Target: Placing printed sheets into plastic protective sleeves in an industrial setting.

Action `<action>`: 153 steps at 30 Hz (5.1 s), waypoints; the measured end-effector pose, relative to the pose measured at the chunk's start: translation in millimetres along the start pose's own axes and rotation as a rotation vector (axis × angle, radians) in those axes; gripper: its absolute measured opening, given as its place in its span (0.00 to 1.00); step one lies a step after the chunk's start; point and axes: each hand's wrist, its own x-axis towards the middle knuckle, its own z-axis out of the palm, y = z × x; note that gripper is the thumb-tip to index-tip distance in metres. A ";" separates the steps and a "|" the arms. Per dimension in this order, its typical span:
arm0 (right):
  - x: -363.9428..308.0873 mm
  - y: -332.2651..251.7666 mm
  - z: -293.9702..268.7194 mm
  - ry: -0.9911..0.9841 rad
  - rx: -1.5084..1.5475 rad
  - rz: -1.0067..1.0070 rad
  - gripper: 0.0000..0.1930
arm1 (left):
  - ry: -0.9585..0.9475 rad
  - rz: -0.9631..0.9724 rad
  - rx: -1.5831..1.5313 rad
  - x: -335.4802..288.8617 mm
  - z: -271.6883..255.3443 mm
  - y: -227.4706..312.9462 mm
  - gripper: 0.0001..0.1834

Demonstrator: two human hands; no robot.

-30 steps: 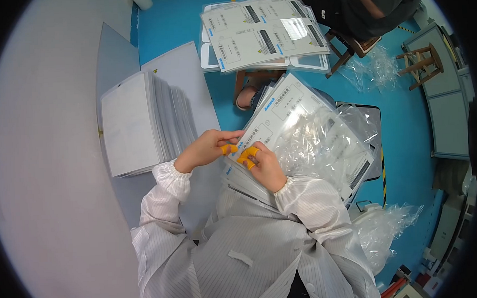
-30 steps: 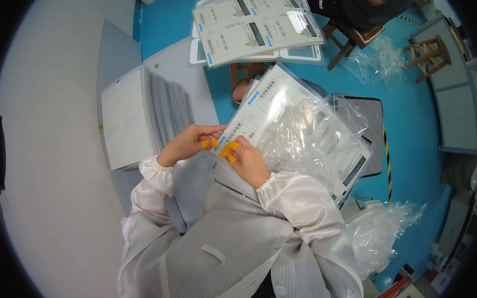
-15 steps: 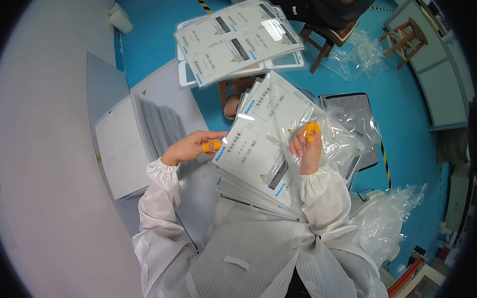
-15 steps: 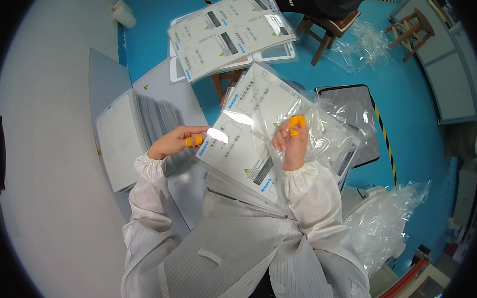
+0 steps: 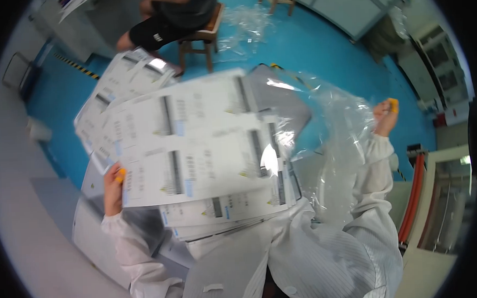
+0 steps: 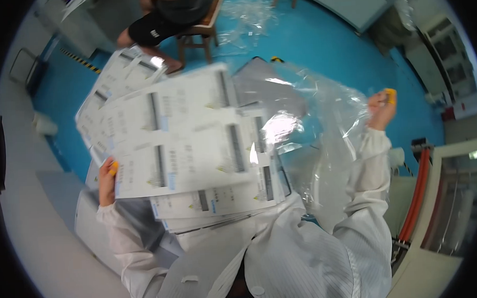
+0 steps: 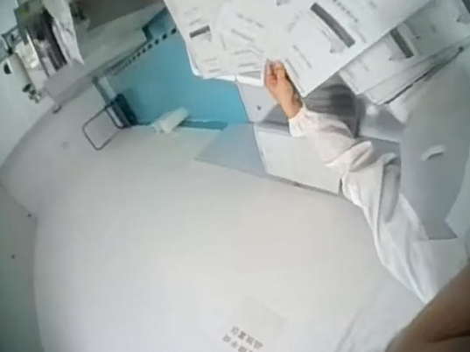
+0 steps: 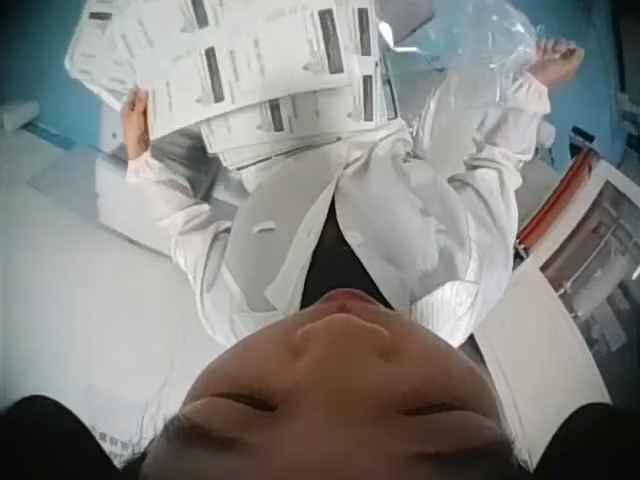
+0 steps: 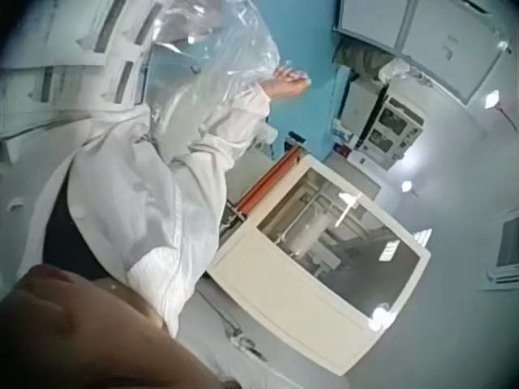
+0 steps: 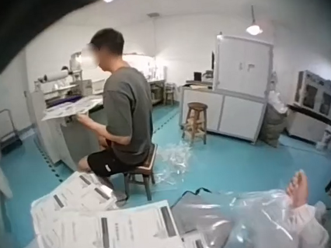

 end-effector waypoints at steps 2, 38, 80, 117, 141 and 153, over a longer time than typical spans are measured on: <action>30.9 -51.8 -54.1 0.225 -0.161 -0.384 0.10 | 0.174 -0.019 -0.098 -0.6 -33.7 -16.2 0.20; -139.5 -13.3 -241.0 -0.422 -1.688 -0.274 0.22 | 0.974 0.124 0.457 93.0 -53.7 -12.5 0.20; -191.3 29.2 108.8 -1.320 -1.103 0.307 0.12 | 0.229 -0.398 0.505 -137.1 109.7 24.8 0.09; -435.2 159.4 216.8 -1.706 -0.634 -0.059 0.15 | 0.251 -0.187 0.276 -134.1 114.6 20.1 0.09; -296.3 211.2 190.6 -0.830 0.640 1.158 0.11 | -0.177 -0.364 0.088 -134.8 72.7 7.4 0.19; -256.1 197.5 172.7 -0.855 0.311 0.875 0.10 | 0.003 -0.133 0.275 -64.2 97.3 34.7 0.15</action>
